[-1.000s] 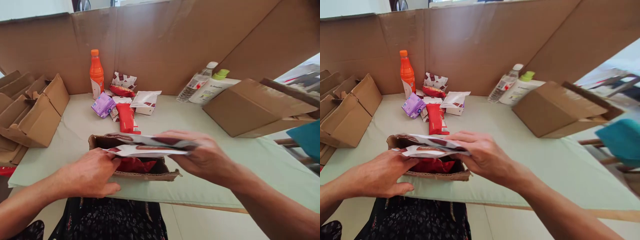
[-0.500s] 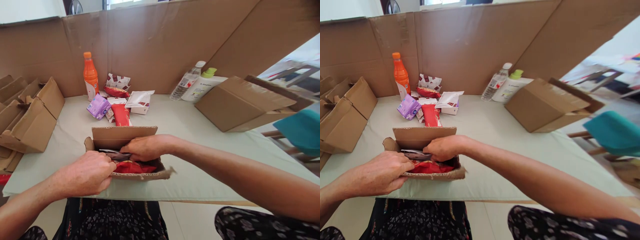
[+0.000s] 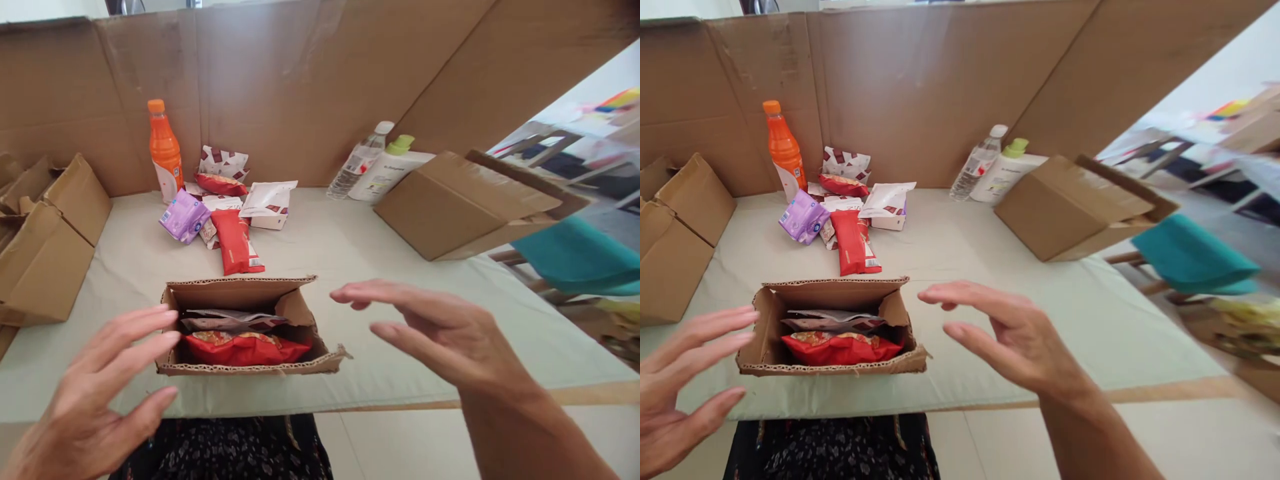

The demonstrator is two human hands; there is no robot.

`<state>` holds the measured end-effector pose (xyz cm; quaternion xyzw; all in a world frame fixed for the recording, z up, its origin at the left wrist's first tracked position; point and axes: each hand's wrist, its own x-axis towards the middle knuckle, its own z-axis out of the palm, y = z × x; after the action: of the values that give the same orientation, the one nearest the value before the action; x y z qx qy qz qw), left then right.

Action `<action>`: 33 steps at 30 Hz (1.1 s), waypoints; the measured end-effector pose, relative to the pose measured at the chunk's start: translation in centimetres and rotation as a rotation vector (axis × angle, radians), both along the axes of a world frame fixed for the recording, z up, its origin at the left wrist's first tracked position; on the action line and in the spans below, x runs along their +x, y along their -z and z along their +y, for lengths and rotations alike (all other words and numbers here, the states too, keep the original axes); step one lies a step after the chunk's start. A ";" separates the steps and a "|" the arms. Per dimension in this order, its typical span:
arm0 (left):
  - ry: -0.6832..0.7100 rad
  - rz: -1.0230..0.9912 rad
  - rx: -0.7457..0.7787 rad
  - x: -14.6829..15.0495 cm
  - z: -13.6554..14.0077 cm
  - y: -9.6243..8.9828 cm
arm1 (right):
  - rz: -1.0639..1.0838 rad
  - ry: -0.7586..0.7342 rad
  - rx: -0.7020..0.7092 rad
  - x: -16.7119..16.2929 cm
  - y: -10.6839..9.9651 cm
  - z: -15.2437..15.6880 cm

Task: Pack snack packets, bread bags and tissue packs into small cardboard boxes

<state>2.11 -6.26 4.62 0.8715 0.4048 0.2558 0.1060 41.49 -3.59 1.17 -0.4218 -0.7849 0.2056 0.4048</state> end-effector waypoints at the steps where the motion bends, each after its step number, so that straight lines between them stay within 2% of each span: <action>1: -0.109 -0.067 -0.002 -0.6 -0.6 1.0 | 0.019 0.006 0.002 0.4 1.0 -0.8; 2: -0.190 -0.126 -0.003 -0.9 -1.1 2.1 | 0.025 0.003 0.007 0.4 2.0 -1.3; 4: -0.246 -0.208 -0.003 -0.9 -1.8 4.3 | 0.014 0.012 0.047 -0.6 3.5 -1.9; 7: -0.180 -0.278 0.051 0.1 -2.0 6.4 | -0.029 0.053 0.143 -2.7 4.1 -1.3; 10: -0.127 -0.279 0.099 1.0 -1.4 6.4 | -0.067 0.050 0.181 -3.8 3.4 0.0; 12: -0.145 -0.287 0.103 1.3 -0.9 6.0 | -0.051 0.004 0.163 -4.0 2.9 0.8; 15: -0.177 -0.334 0.096 1.7 -0.5 5.4 | 0.038 -0.024 0.070 -4.3 2.5 2.3; 19: -0.071 -0.286 0.088 2.4 -0.2 5.2 | 0.097 0.064 -0.080 -5.2 2.6 4.7; 22: -0.075 -0.278 0.061 2.7 -0.2 5.5 | 0.149 0.010 -0.120 -4.9 2.6 5.4; 24: -0.120 -0.310 0.059 2.7 -0.3 6.2 | 0.186 -0.114 -0.108 -4.0 2.8 4.8; 27: -0.288 -0.353 0.126 3.0 -0.3 7.6 | 0.141 -0.311 -0.077 -2.6 3.4 2.8; 29: -0.385 -0.329 0.157 3.1 0.0 8.0 | 0.027 -0.318 -0.047 -2.3 4.2 1.3; 30: -0.383 -0.298 0.152 3.1 0.3 8.0 | -0.039 -0.288 -0.018 -2.3 4.6 0.6; 33: -0.235 -0.201 0.104 2.5 1.0 7.4 | -0.229 -0.200 0.093 -2.9 5.7 -0.5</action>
<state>4.63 -5.29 -2.76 0.7925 0.4776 0.3727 0.0701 38.63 -4.10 -4.57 -0.3428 -0.8727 0.1587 0.3093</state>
